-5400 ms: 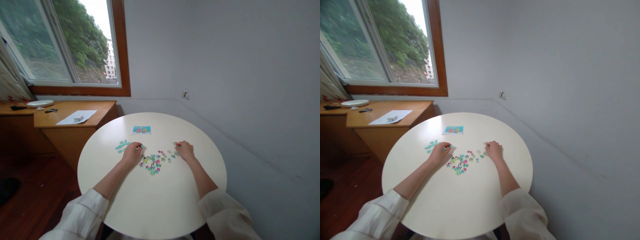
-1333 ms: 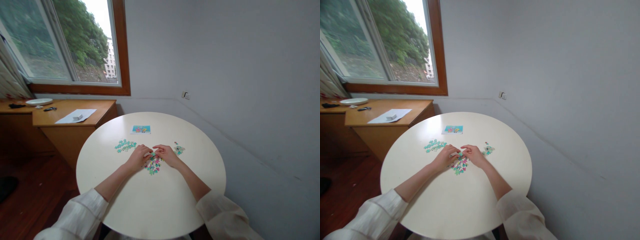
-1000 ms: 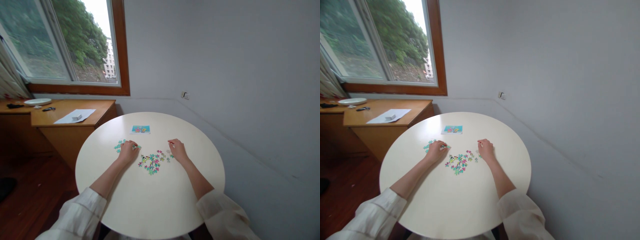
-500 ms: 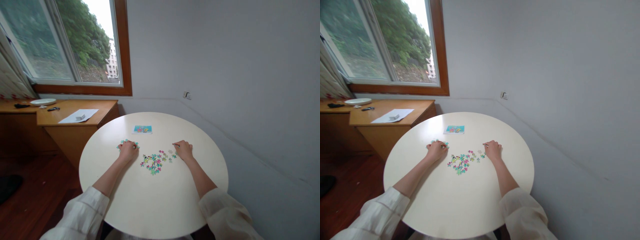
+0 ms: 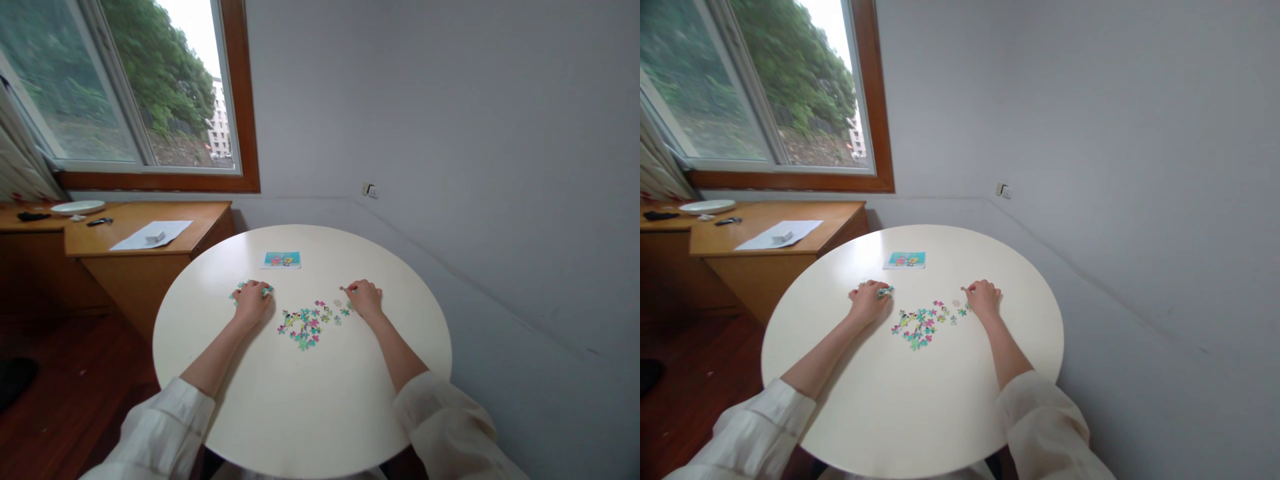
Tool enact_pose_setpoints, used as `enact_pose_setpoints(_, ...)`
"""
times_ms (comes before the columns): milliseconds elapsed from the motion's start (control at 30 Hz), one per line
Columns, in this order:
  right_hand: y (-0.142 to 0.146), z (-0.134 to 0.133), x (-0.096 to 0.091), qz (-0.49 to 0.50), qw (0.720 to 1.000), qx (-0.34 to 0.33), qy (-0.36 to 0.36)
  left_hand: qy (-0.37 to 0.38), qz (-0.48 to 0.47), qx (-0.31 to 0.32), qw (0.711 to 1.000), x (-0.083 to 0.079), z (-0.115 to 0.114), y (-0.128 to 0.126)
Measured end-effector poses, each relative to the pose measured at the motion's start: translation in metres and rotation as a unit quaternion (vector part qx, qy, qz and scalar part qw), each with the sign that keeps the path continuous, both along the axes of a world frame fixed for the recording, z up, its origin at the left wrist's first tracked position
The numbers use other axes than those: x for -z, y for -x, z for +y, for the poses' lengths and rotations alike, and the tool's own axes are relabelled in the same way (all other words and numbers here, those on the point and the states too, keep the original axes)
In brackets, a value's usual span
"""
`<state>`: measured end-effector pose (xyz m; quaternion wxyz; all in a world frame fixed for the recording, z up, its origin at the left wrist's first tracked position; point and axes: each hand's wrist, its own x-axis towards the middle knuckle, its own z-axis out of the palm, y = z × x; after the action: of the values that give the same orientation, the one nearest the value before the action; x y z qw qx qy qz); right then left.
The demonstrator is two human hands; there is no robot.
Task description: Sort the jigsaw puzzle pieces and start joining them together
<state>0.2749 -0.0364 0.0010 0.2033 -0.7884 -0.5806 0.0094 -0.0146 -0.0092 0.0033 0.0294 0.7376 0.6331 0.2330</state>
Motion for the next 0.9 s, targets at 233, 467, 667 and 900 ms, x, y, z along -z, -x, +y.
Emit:
enact_pose_setpoints(233,0.0032,-0.0015,0.0003,-0.001,1.000,-0.024,-0.014,-0.016,-0.011,0.000,1.000,0.0003,-0.0024,-0.0030)
enact_pose_setpoints(467,0.0048,0.0017,0.0017,0.012,1.000,-0.024,0.002,-0.020,-0.031,0.017,0.999,0.0003,-0.0035,-0.0052)
enact_pose_setpoints(667,0.0058,0.0037,0.0059,0.043,0.998,-0.035,-0.034,-0.028,-0.053,0.022,0.998,0.0015,-0.0031,-0.0058)
enact_pose_setpoints(900,0.0059,0.0047,0.0054,0.090,0.993,-0.057,-0.056,-0.033,-0.066,0.028,0.997,0.0027,-0.0022,-0.0057)
